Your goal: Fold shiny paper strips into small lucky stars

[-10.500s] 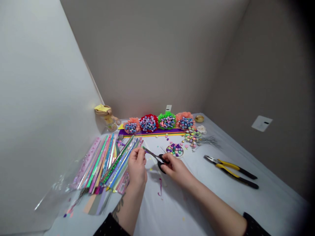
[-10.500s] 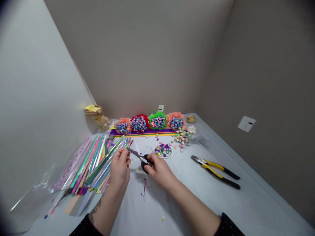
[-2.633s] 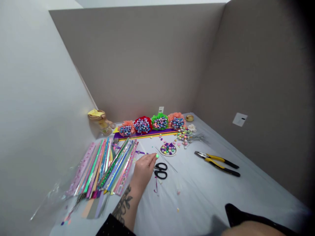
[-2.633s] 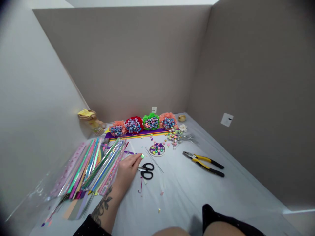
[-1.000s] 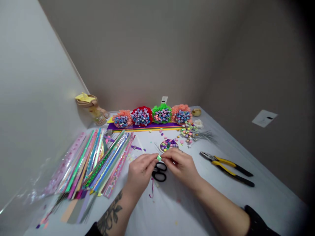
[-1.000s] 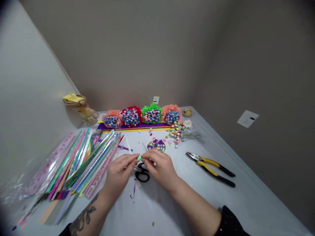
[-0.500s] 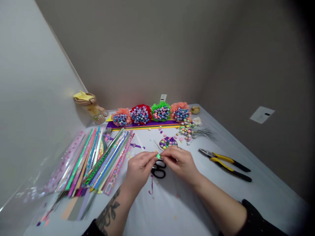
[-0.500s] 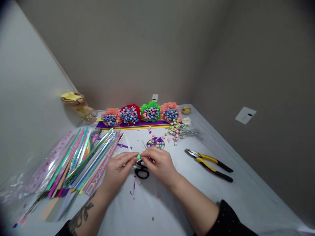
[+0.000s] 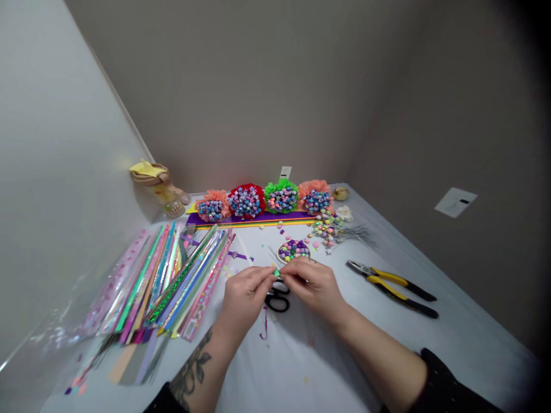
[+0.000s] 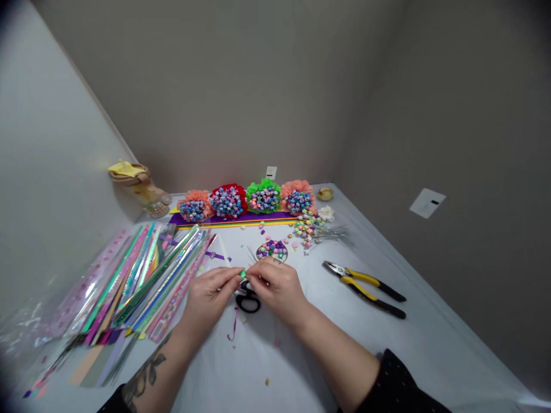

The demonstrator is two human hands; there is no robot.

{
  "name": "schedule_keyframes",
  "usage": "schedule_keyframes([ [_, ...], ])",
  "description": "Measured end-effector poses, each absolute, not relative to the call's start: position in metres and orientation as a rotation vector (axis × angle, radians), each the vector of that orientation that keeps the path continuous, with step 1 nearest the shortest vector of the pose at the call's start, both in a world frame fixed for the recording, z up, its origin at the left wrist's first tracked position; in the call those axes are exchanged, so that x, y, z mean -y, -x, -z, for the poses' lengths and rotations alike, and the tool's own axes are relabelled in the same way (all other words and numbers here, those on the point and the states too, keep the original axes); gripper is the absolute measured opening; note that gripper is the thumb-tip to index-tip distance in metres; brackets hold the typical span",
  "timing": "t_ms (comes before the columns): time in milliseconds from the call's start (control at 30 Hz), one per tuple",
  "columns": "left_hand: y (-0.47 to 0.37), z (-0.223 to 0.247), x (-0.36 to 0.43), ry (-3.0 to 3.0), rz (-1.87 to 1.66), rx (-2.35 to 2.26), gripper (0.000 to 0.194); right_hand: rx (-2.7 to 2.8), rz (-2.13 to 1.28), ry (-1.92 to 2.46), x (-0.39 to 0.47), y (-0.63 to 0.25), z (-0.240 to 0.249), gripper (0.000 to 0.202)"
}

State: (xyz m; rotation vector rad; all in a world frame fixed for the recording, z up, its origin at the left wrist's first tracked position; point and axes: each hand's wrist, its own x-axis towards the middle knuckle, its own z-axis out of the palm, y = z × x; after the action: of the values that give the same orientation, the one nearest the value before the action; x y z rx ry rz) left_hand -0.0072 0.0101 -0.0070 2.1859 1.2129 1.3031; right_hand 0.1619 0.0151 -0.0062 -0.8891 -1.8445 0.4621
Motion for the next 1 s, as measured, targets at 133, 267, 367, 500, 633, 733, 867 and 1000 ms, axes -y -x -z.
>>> schedule_keyframes([
  [133, 0.007, 0.010, -0.010, -2.224, -1.294, -1.214, 0.015, 1.853, -0.459, 0.896, -0.015, -0.161, 0.007, 0.015],
  [267, 0.007, 0.012, -0.009, -2.244, -1.300, -1.210, 0.015, 1.848, -0.448, 0.920, -0.014, -0.159, 0.007, 0.015],
  [367, 0.007, 0.011, -0.010, -2.239, -1.291, -1.209, 0.015, 1.836, -0.456, 0.930, -0.013, -0.157, 0.006, 0.014],
  [500, 0.009, 0.006, -0.010, -2.242, -1.278, -1.190, 0.015, 1.727, -0.635, 1.019, -0.013, -0.158, 0.003, 0.014],
  [633, 0.012, 0.004, -0.011, -2.293, -1.298, -1.075, 0.018, 1.494, -1.127, 1.100, -0.017, -0.158, 0.004, 0.020],
  [733, 0.013, 0.003, -0.011, -2.321, -1.304, -1.047, 0.020, 1.336, -1.437, 1.087, -0.019, -0.156, 0.007, 0.023],
  [867, 0.014, 0.002, -0.009, -2.290, -1.337, -1.102, 0.016, 1.147, -1.652, 1.085, -0.018, -0.153, 0.006, 0.027],
  [1000, 0.013, 0.004, -0.008, -2.343, -1.299, -1.095, 0.018, 1.026, -1.688, 1.078, -0.017, -0.151, 0.004, 0.028],
])
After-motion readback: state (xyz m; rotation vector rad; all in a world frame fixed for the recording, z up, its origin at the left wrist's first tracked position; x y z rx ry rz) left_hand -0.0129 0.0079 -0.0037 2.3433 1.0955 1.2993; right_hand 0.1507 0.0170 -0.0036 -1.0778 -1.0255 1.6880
